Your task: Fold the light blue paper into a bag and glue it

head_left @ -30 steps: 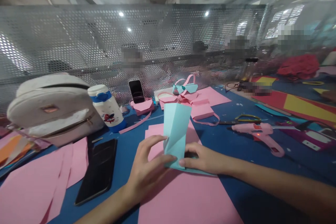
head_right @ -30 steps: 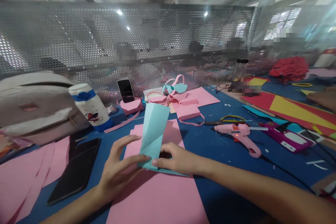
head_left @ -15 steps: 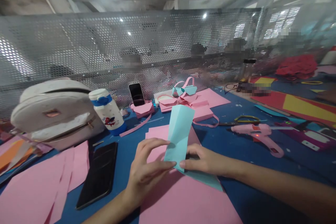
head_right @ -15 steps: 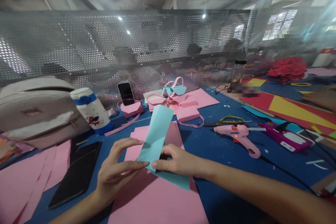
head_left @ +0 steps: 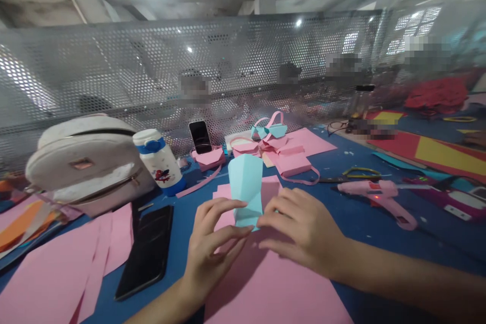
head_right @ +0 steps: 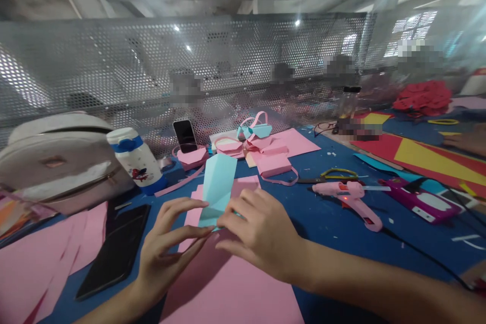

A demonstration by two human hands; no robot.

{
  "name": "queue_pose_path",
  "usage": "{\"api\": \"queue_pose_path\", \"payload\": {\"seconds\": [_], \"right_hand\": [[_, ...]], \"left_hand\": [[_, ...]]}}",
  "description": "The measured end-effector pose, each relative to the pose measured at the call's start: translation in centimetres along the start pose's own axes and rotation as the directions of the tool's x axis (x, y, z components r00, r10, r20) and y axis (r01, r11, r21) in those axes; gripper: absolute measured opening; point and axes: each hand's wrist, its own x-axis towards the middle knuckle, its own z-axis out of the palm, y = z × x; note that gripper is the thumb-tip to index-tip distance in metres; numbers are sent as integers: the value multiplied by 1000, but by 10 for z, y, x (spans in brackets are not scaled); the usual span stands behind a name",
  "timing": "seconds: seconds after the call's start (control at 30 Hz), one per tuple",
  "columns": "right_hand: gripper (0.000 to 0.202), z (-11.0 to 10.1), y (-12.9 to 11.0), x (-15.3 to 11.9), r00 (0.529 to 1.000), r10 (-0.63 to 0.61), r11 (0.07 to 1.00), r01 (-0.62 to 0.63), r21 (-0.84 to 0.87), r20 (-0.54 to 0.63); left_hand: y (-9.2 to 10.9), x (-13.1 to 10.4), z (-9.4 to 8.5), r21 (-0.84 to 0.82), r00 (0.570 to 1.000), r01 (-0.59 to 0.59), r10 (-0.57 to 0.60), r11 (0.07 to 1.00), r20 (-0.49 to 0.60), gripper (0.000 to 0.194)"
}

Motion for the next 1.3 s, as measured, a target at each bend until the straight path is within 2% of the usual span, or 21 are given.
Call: {"api": "queue_pose_path", "payload": {"seconds": [0.23,0.5,0.7,1.0,1.3], "right_hand": [[23,10,9,-2,999,14,990,-8,138,-44],[15,9,16,-5,994,-73,990,82,113,-81],[17,9,18,-3,996,7,975,13,223,-92],[18,11,22,-5,998,36,967,-21,255,-54],[15,16,24,-6,987,151,887,-115,448,-46]], "left_hand": [[3,-3,2,16,1000,18,-18,1000,2,17],[3,-3,-1,-27,999,14,-13,1000,35,19],[7,0,-2,-48,999,-17,19,999,44,19],[6,-5,1,-23,999,-37,37,999,8,21],[1,-6,4,-13,1000,-27,27,1000,-1,21]]}}
